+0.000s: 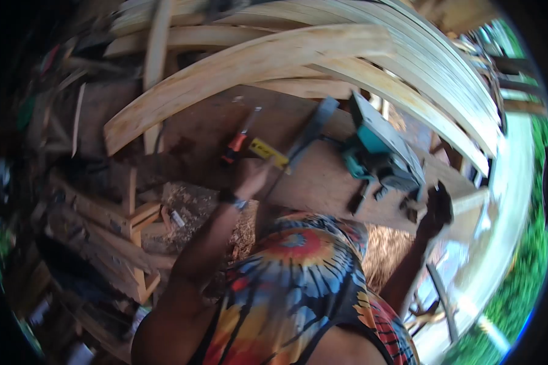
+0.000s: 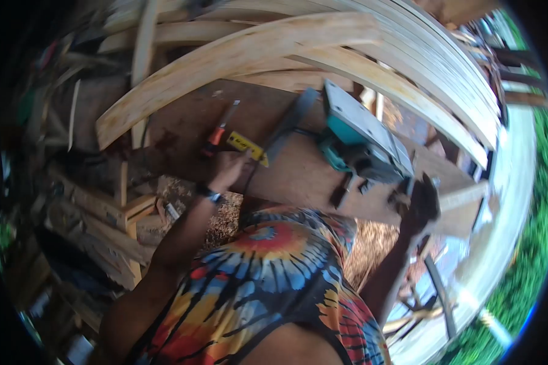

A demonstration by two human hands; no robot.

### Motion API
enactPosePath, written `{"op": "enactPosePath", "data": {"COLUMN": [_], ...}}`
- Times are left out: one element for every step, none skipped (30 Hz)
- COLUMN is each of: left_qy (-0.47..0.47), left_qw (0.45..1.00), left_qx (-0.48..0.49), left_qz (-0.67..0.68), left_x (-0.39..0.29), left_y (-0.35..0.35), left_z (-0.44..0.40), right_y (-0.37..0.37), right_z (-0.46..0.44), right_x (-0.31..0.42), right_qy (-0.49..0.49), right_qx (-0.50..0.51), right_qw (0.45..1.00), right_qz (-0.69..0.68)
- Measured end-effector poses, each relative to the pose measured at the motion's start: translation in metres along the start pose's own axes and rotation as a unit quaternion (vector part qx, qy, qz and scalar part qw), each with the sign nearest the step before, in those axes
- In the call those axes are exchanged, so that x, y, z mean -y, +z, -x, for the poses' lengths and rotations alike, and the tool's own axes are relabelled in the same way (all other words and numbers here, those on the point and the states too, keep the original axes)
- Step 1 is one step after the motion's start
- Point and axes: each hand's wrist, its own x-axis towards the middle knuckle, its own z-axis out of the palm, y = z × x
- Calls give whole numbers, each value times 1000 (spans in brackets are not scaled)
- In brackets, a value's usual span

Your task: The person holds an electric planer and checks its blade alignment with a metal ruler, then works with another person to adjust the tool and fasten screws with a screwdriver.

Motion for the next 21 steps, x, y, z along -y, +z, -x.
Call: {"op": "enactPosePath", "data": {"left_qy": [15, 28, 51, 81, 82, 104, 147, 137, 155, 173, 185, 198, 211, 238, 264, 287, 293, 315, 341, 372, 340], "left_qw": [995, 986, 975, 990, 992, 991, 986, 983, 981, 977, 977, 975, 974, 969, 964, 957, 955, 947, 936, 922, 931], "left_qx": [9, -6, -24, -29, -8, -14, -21, -53, -64, -77, -70, -64, -59, -36, -15, 5, 24, 27, 29, 25, 15], "left_qz": [-97, -163, -217, -112, -96, -83, -82, -107, -102, -97, -85, -73, -60, -51, -41, -32, -41, -62, -83, -103, -130], "left_x": [-16, -38, -50, -56, -58, -71, -75, -92, -101, -110, -118, -127, -136, -145, -154, -160, -166, -172, -180, -191, -195], "left_y": [-14, -26, -38, -46, -63, -72, -79, -75, -74, -74, -70, -60, -49, -35, -20, -4, 9, 26, 45, 63, 79], "left_z": [9, 19, 19, 18, 9, 8, 3, 1, -1, -3, -4, -5, -5, -7, -8, -9, -11, -12, -12, -9, -5], "right_y": [-4, -5, -12, -22, -27, -31, -34, -27, -23, -11, -1, 14, 37, 50, 70, 95, 99, 97, 111, 129, 125], "right_z": [-1, -2, -12, -19, -25, -27, -21, -18, -11, -4, 7, 22, 48, 60, 85, 108, 101, 96, 115, 125, 119], "right_x": [7, 26, 49, 61, 68, 68, 57, 35, 17, 22, 17, 18, 0, 10, 2, -12, 7, 29, 17, 5, 14], "right_qy": [20, 132, 109, 122, 148, 171, 188, 199, 215, 299, 286, 255, 250, 251, 251, 219, 255, 291, 271, 244, 257], "right_qx": [-13, -39, -61, -57, -68, -78, -65, -48, 39, 117, 230, 300, 361, 376, 356, 375, 349, 320, 279, 233, 242], "right_qw": [1000, 988, 992, 988, 983, 979, 979, 978, 976, 947, 930, 914, 892, 883, 893, 892, 894, 895, 917, 939, 933], "right_qz": [-11, -67, 20, 74, 79, 73, 56, 26, 15, 17, 34, 97, 110, 124, 116, 123, 117, 108, 88, 65, 70]}}
